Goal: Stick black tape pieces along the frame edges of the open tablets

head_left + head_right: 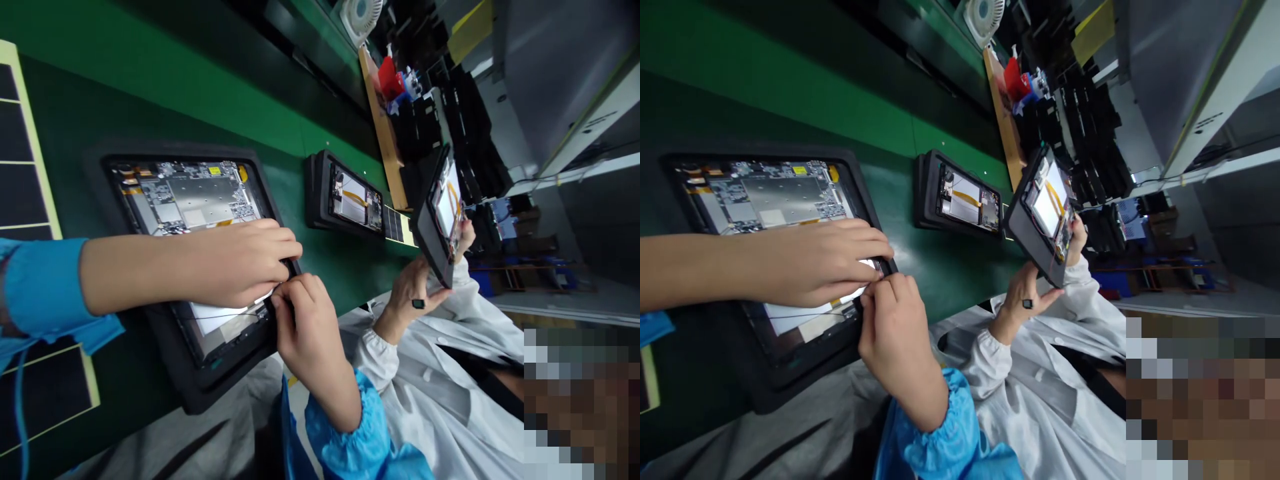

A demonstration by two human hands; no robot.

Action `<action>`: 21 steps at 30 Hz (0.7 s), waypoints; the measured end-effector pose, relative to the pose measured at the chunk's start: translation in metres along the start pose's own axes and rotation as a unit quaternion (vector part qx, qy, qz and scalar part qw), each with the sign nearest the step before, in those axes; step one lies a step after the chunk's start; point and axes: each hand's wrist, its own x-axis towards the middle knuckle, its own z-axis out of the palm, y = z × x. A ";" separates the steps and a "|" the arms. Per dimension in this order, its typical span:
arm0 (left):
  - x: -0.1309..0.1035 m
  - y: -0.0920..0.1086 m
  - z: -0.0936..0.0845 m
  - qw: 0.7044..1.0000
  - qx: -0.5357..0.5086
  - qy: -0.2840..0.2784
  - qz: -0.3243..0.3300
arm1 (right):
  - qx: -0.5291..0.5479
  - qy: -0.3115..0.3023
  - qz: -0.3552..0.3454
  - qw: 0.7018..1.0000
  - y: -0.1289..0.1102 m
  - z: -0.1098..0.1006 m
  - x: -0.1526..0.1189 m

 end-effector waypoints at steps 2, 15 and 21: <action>0.000 0.000 0.000 1.000 -0.010 0.007 0.001 | -0.008 0.003 -0.006 1.000 0.001 0.002 0.000; -0.002 0.000 0.002 1.000 -0.015 0.010 -0.022 | 0.105 0.225 0.088 0.965 0.007 0.016 -0.014; -0.006 0.021 0.010 0.994 -0.027 0.077 -0.075 | 0.114 0.216 0.061 0.968 0.003 0.027 -0.021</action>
